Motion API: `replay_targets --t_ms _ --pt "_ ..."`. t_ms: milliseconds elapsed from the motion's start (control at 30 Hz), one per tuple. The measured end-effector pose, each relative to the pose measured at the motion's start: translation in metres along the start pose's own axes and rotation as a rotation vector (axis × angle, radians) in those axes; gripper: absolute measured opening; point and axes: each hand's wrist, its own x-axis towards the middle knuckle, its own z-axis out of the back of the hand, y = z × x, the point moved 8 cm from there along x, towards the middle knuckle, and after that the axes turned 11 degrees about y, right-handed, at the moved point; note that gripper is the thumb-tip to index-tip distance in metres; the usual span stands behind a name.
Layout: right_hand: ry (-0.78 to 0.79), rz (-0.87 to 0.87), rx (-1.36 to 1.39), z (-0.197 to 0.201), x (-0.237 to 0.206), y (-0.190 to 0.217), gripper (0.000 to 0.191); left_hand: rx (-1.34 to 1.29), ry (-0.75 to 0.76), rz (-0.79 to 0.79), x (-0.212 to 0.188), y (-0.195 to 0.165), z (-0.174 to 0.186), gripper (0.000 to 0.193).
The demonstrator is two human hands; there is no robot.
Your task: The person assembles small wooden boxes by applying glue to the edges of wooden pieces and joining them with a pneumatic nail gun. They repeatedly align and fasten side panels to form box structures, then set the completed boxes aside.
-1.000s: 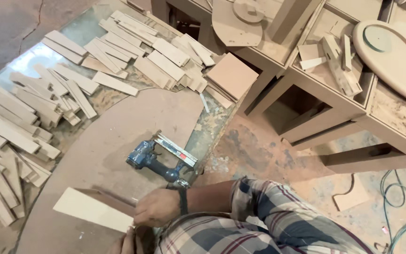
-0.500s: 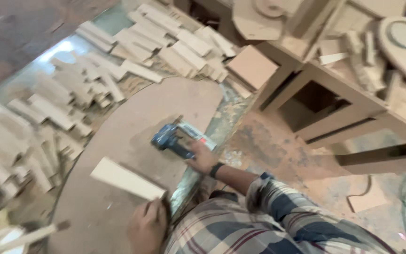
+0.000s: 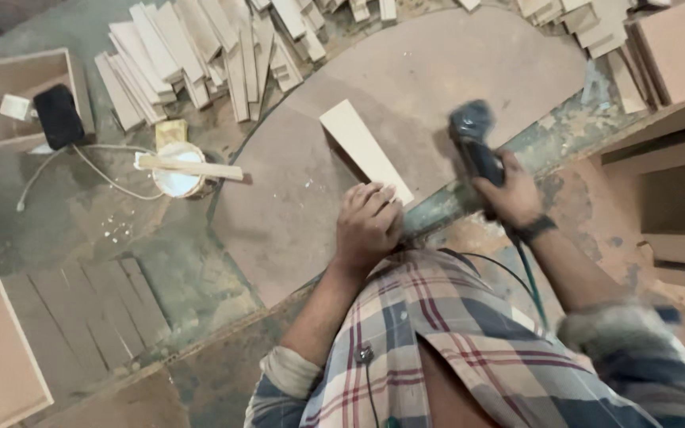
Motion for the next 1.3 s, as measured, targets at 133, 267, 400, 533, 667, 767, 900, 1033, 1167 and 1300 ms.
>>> replay_targets --t_ms 133,267,400,533,667,767,900,1033,1167,1300 --pt "0.214 -0.060 -0.094 -0.022 -0.018 -0.026 0.047 -0.030 0.005 0.008 -0.002 0.006 0.009 0.013" --pt "0.267 -0.190 -0.231 -0.032 -0.024 -0.040 0.057 -0.081 0.047 -0.042 -0.009 0.012 0.010 0.020" --pt "0.295 -0.021 -0.085 -0.010 -0.062 -0.008 0.040 -0.113 0.010 -0.055 -0.014 0.020 0.010 0.022" --pt "0.389 -0.008 0.051 0.012 -0.108 0.033 0.039 -0.166 -0.014 -0.036 -0.018 0.025 0.008 0.018" --pt "0.423 0.140 -0.039 0.011 -0.127 0.082 0.044 -0.094 -0.075 -0.029 -0.021 0.025 0.003 0.019" --pt "0.490 0.169 0.013 -0.005 -0.129 0.102 0.045 -0.070 -0.108 -0.019 -0.027 0.027 -0.002 0.024" --pt "0.478 0.119 0.022 -0.015 -0.128 0.109 0.048 -0.103 -0.073 0.032 -0.036 0.036 -0.010 0.046" --pt "0.456 0.077 0.031 -0.014 -0.131 0.109 0.047 -0.121 -0.071 0.049 -0.041 0.041 -0.015 0.065" --pt "0.427 0.122 -0.077 -0.012 -0.133 0.112 0.053 -0.161 -0.083 0.038 -0.042 0.043 -0.020 0.071" --pt "0.415 0.132 -0.139 -0.013 -0.136 0.113 0.056 -0.132 -0.090 0.030 -0.043 0.044 -0.024 0.069"
